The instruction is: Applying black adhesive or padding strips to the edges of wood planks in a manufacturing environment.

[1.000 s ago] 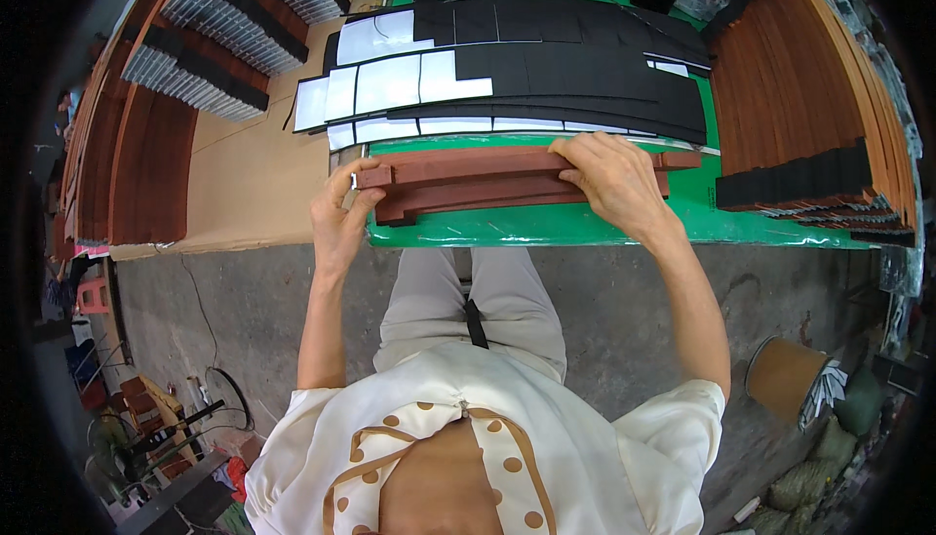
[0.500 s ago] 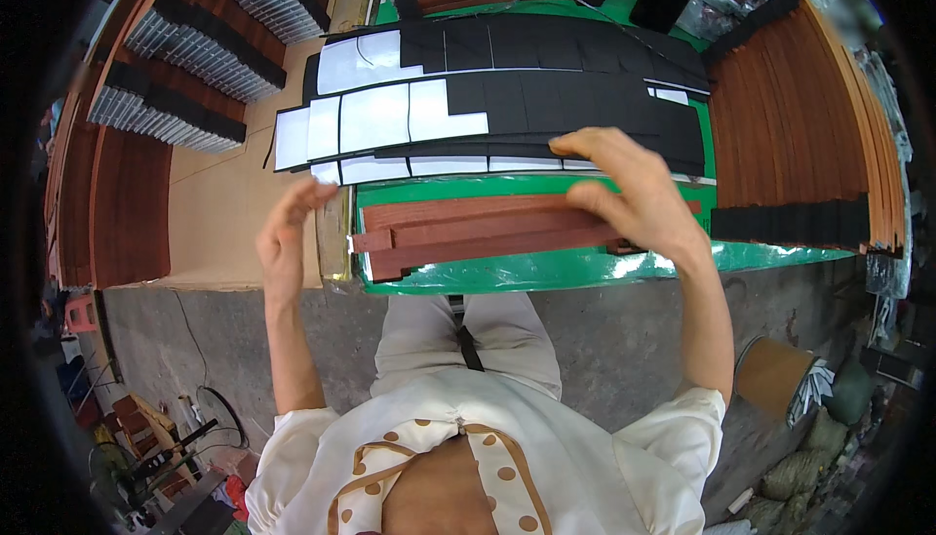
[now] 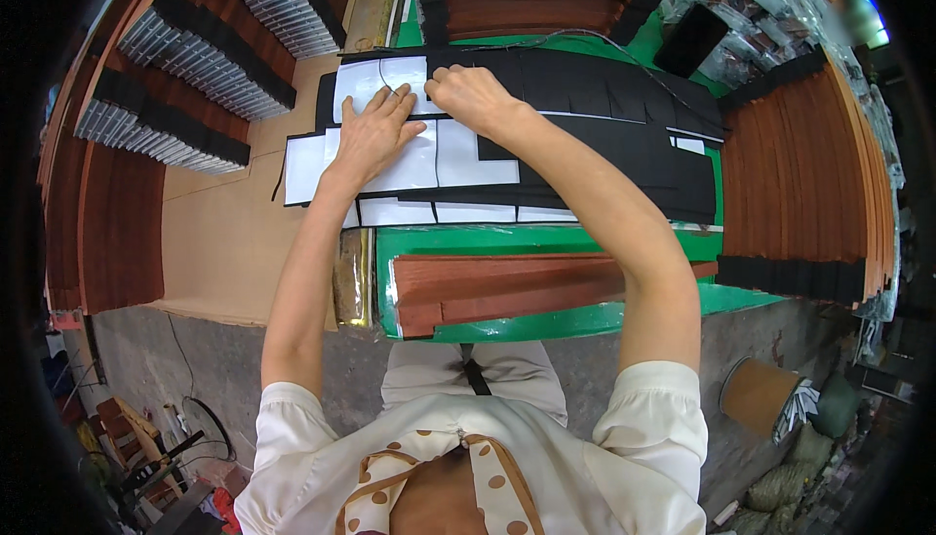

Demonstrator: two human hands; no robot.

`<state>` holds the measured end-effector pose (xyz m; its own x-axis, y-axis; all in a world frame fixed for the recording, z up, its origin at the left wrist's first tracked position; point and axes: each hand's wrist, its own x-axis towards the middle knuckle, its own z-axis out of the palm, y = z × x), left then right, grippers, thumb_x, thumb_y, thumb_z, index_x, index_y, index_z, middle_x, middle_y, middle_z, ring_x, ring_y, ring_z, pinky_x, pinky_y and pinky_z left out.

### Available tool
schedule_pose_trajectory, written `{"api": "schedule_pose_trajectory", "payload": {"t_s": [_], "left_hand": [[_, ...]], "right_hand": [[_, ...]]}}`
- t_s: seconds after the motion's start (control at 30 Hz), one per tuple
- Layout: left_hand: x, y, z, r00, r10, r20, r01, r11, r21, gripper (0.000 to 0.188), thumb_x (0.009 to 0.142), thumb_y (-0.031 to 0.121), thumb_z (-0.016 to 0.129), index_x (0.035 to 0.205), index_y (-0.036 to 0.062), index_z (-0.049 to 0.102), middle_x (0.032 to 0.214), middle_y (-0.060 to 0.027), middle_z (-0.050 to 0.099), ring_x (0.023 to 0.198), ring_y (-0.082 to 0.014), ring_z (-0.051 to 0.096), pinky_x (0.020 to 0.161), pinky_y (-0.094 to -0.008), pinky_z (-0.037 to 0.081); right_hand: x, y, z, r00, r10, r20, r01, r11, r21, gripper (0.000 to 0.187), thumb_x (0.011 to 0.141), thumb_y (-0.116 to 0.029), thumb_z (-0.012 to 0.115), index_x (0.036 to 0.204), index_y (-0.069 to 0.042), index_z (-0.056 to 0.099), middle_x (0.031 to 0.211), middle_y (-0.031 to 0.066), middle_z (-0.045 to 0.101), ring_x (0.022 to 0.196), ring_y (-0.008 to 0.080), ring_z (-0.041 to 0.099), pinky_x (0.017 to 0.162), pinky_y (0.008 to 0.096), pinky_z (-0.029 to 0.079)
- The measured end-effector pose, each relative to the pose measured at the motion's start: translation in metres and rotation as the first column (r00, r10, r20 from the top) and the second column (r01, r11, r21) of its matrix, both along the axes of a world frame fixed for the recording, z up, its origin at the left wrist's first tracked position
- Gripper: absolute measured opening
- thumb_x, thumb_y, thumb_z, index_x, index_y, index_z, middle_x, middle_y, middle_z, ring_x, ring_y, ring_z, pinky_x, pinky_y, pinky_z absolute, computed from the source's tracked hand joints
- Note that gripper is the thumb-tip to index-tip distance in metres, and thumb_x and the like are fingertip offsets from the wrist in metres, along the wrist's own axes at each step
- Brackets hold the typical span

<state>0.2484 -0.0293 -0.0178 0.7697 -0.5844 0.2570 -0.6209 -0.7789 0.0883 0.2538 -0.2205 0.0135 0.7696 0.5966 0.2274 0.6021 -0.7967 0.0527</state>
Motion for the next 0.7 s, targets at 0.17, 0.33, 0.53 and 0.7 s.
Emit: {"api": "schedule_pose_trajectory", "payload": {"t_s": [0.17,0.33,0.53,0.7], "left_hand": [[0.005,0.003,-0.015,0.998,-0.021,0.054,0.028,0.991,-0.134,0.047,0.084,0.043,0.057,0.115,0.0085,0.060,0.126,-0.0058,0.056,0.118,-0.0258,0.050,0.093,-0.0564,0.035],[0.003,0.005,-0.012,1.000,-0.001,0.019,0.002,0.997,-0.077,0.047,0.087,0.043,0.052,0.121,0.0102,0.057,0.129,-0.0042,0.054,0.121,-0.0246,0.048,0.095,-0.0521,0.036],[0.006,0.003,-0.010,0.999,-0.029,-0.028,0.025,0.988,-0.150,0.040,0.089,0.036,0.053,0.118,0.0085,0.058,0.126,-0.0065,0.056,0.119,-0.0266,0.049,0.094,-0.0505,0.038],[-0.024,0.029,0.059,0.995,-0.046,-0.086,-0.027,0.715,-0.699,0.020,0.086,0.011,0.061,0.103,0.0013,0.063,0.102,-0.0098,0.064,0.094,-0.0205,0.060,0.083,-0.0299,0.046]], "right_hand": [[0.014,0.008,-0.015,0.992,0.093,0.083,-0.084,0.991,-0.109,0.011,0.072,-0.005,0.060,0.081,0.001,0.061,0.082,0.0131,0.062,0.080,0.0250,0.064,0.061,0.0338,0.055],[0.016,0.008,-0.019,0.982,0.165,0.086,-0.147,0.971,-0.188,0.012,0.070,-0.006,0.059,0.079,0.001,0.062,0.080,0.0154,0.063,0.075,0.0287,0.065,0.061,0.0367,0.055],[0.016,-0.006,0.011,0.925,-0.230,-0.302,0.355,0.806,0.474,0.022,0.082,-0.015,0.054,0.093,0.000,0.066,0.076,0.0173,0.066,0.069,0.0275,0.066,0.065,0.0373,0.053],[-0.036,0.013,0.085,0.762,0.104,-0.640,0.492,0.550,0.675,0.025,0.089,-0.018,0.055,0.096,0.004,0.064,0.077,0.0081,0.067,0.073,0.0115,0.067,0.064,0.0235,0.052]]}}
